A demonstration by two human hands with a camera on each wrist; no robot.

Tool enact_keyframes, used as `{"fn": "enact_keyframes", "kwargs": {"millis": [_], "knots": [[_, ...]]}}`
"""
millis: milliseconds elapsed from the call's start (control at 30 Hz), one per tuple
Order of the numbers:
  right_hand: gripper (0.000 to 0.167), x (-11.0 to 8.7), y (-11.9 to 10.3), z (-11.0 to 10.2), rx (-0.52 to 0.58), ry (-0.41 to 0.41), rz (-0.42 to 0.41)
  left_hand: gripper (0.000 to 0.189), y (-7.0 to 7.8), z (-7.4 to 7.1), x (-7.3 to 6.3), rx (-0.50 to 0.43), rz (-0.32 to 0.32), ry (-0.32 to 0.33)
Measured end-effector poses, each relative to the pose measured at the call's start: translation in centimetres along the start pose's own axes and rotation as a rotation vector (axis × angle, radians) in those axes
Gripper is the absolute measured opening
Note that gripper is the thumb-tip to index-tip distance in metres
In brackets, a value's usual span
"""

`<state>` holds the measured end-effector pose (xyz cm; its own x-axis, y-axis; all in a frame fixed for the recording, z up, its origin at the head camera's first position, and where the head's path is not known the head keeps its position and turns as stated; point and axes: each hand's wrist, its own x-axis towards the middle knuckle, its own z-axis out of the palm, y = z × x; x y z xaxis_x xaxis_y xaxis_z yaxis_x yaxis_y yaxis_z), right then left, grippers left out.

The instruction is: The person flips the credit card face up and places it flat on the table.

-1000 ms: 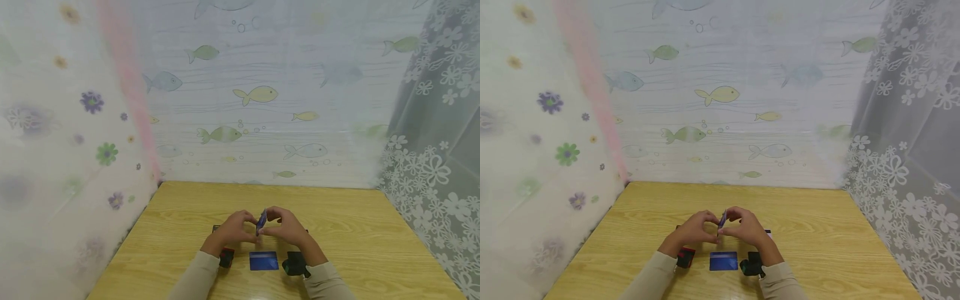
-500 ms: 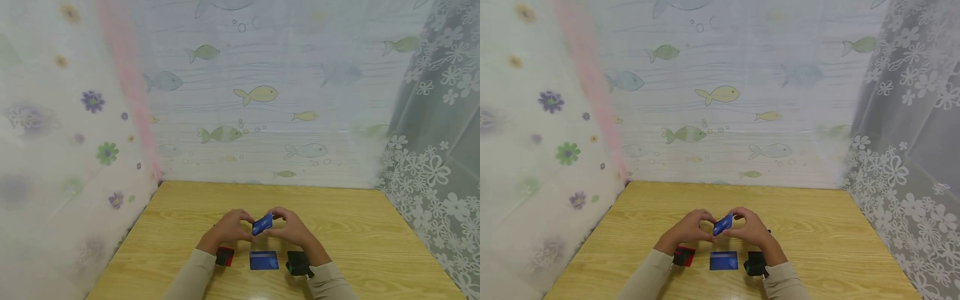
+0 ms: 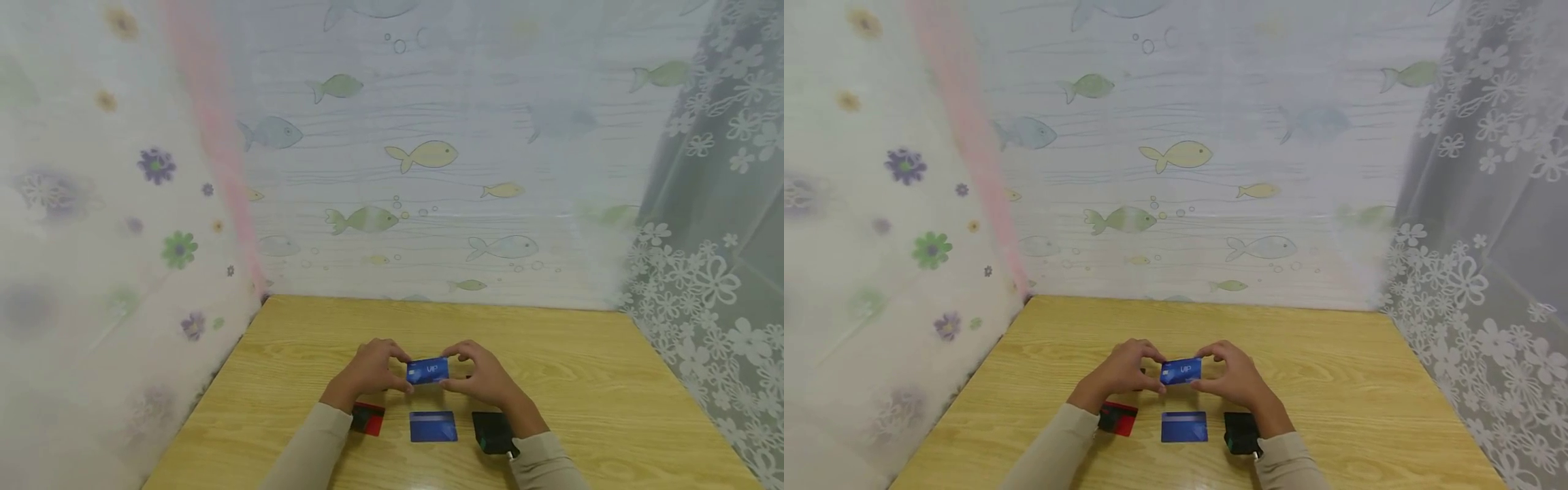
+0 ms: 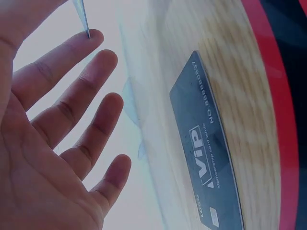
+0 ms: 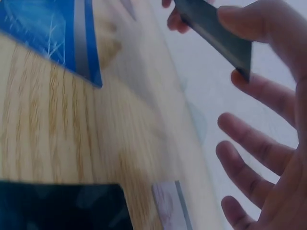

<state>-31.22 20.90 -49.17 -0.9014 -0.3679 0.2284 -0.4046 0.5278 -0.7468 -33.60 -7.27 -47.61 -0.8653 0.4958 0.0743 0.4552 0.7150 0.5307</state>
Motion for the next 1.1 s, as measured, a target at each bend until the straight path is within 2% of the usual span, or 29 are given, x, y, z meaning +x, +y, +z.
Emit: {"fn": "enact_keyframes", "kwargs": {"millis": [133, 400, 600, 733, 967, 1100], "knots": [[0.049, -0.1, 0.3, -0.2, -0.132, 0.002, -0.016, 0.055, 0.0, 0.3, 0.4, 0.063, -0.005, 0.012], [0.058, 0.0, 0.4, -0.5, -0.313, -0.054, -0.001, 0.055, 0.7, 0.4, 1.0, 0.102, -0.051, 0.003], [0.054, 0.2, 0.6, 0.0, -0.370, -0.089, 0.079, 0.053, 0.6, 1.2, 1.4, 0.188, -0.095, -0.022], [0.051, 0.3, 0.5, 0.3, -0.422, -0.098, 0.102, 0.052, 0.7, 1.4, 1.4, 0.247, -0.095, -0.012], [0.049, 0.2, 0.5, 0.6, -0.457, -0.096, 0.150, 0.047, 1.5, 1.3, 1.3, 0.211, -0.131, -0.008], [0.048, 0.2, 0.2, 0.7, -0.467, -0.102, 0.160, 0.047, 1.8, 1.4, 1.6, 0.232, -0.151, -0.020]]}}
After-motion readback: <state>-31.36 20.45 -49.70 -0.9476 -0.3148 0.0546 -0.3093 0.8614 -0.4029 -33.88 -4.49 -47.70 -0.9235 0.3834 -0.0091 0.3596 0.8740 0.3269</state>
